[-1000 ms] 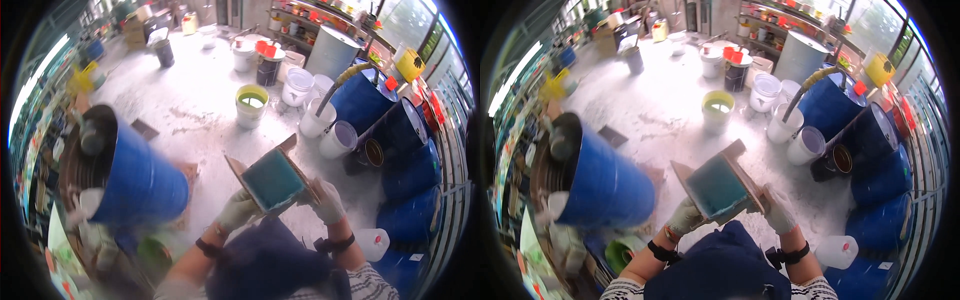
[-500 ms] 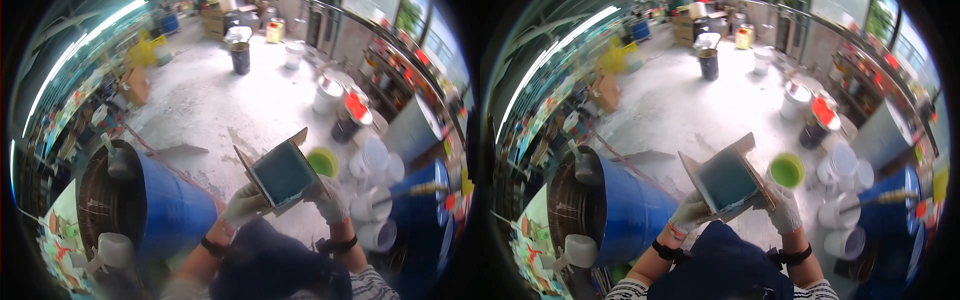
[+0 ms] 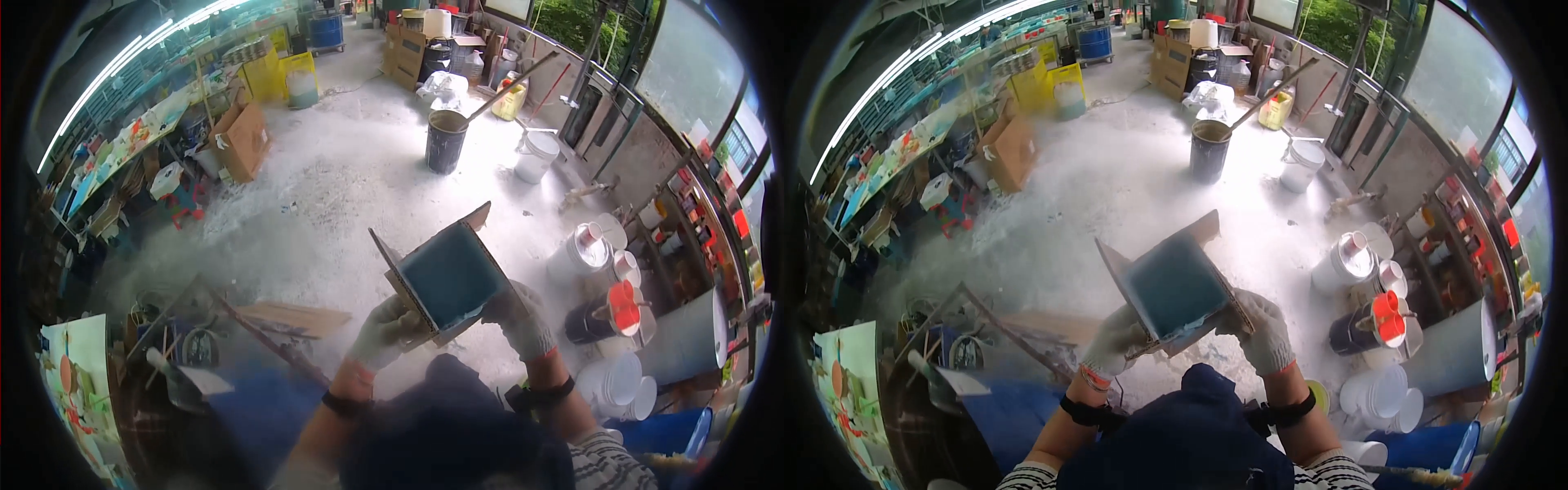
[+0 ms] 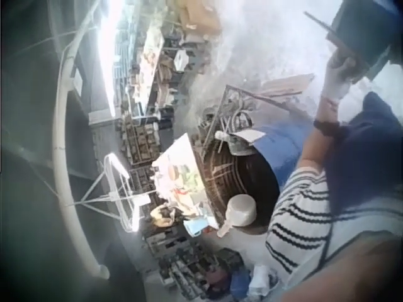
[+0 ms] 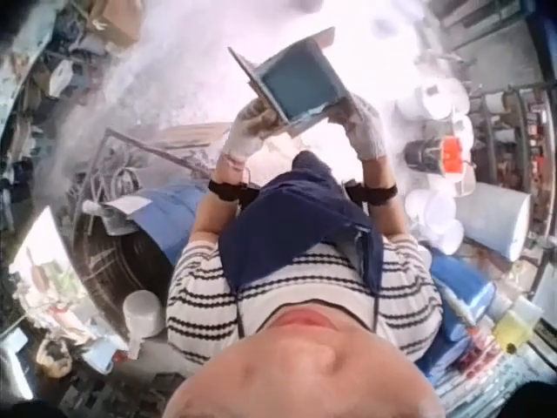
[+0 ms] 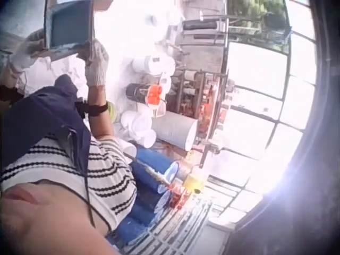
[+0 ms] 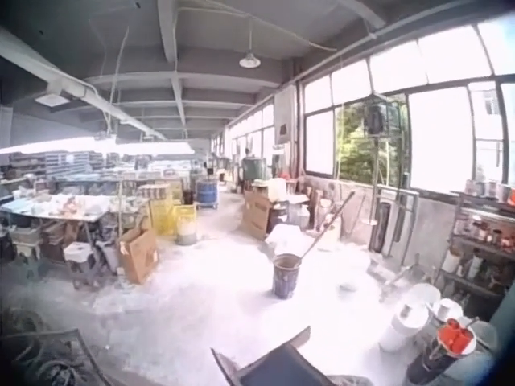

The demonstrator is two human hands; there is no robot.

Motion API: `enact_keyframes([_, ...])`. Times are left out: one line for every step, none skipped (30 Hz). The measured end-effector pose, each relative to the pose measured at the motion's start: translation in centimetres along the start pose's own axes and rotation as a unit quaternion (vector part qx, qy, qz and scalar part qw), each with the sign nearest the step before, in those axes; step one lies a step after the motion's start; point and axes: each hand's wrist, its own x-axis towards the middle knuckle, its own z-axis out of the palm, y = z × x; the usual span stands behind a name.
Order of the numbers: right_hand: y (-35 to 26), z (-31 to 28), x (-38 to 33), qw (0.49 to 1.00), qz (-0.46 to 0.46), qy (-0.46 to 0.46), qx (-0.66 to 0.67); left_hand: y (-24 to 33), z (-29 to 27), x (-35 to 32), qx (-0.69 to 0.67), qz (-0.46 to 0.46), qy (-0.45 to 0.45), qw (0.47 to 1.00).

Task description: Removing excess material from a molded plastic part using a spatula and a trimming tool.

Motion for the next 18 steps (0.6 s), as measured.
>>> enact_keyframes([-0.3,0.5,3.2,0.999,0.002,-0.006,-0.033,1.0,-1.3,2.2,0.004,0.003,0.002,1.0])
enact_keyframes([-0.8,1.4,6.5,0.999,0.002,-0.013,-0.03,2.1,-2.8,4.3,-0.009,0.012,0.009,1.0])
enact_keyframes([-1.0,2.4,9.7,0.998,-0.008,-0.021,-0.066,2.8,-4.5,6.3,-0.024,0.025,0.023,0.999])
enact_keyframes([-1.0,3.4,13.1,0.994,-0.017,-0.033,-0.101,3.7,-6.4,8.4,-0.022,0.035,0.037,0.998])
enact_keyframes([-0.7,4.1,16.7,0.993,-0.009,-0.052,-0.101,4.7,-8.5,10.6,-0.022,0.05,0.041,0.998])
enact_keyframes([-0.7,4.6,20.3,0.992,-0.002,-0.071,-0.108,5.5,-10.2,12.3,-0.024,0.07,0.054,0.996])
enact_keyframes([-0.6,5.5,24.3,0.988,0.006,-0.101,-0.116,6.5,-11.7,14.1,-0.033,0.088,0.085,0.992])
enact_keyframes([-0.4,6.1,28.3,0.982,0.02,-0.142,-0.12,6.9,-14.1,15.8,-0.015,0.093,0.123,0.988])
enact_keyframes([-0.1,6.6,32.2,0.979,0.028,-0.153,-0.128,7.3,-16.6,17.9,-0.041,0.126,0.114,0.985])
enact_keyframes([0.6,7.5,35.9,0.977,0.04,-0.159,-0.134,7.8,-18.7,19.5,-0.067,0.155,0.104,0.98])
enact_keyframes([1.0,8.8,39.2,0.973,0.051,-0.195,-0.111,9.3,-19.3,20.9,-0.08,0.174,0.157,0.969])
enact_keyframes([1.6,10.6,42.0,0.967,0.066,-0.218,-0.115,10.8,-20.1,21.3,-0.084,0.19,0.179,0.962])
enact_keyframes([2.4,12.9,45.2,0.957,0.05,-0.255,-0.132,12.8,-21.6,21.8,-0.096,0.21,0.204,0.951])
enact_keyframes([3.2,15.3,48.0,0.946,0.031,-0.289,-0.146,14.7,-23.0,22.1,-0.108,0.228,0.226,0.941])
enact_keyframes([3.8,18.3,50.2,0.94,0.046,-0.3,-0.156,16.2,-24.7,22.3,0.037,0.297,0.26,0.918])
enact_keyframes([4.7,21.4,52.4,0.938,0.051,-0.311,-0.146,18.2,-27.2,22.2,0.041,0.308,0.268,0.912])
enact_keyframes([5.4,24.1,54.5,0.933,0.07,-0.327,-0.134,20.1,-29.9,22.2,0.399,0.34,0.325,0.787])
enact_keyframes([6.9,26.6,56.3,0.926,0.094,-0.345,-0.118,21.7,-32.5,21.8,0.701,0.309,0.34,0.545])
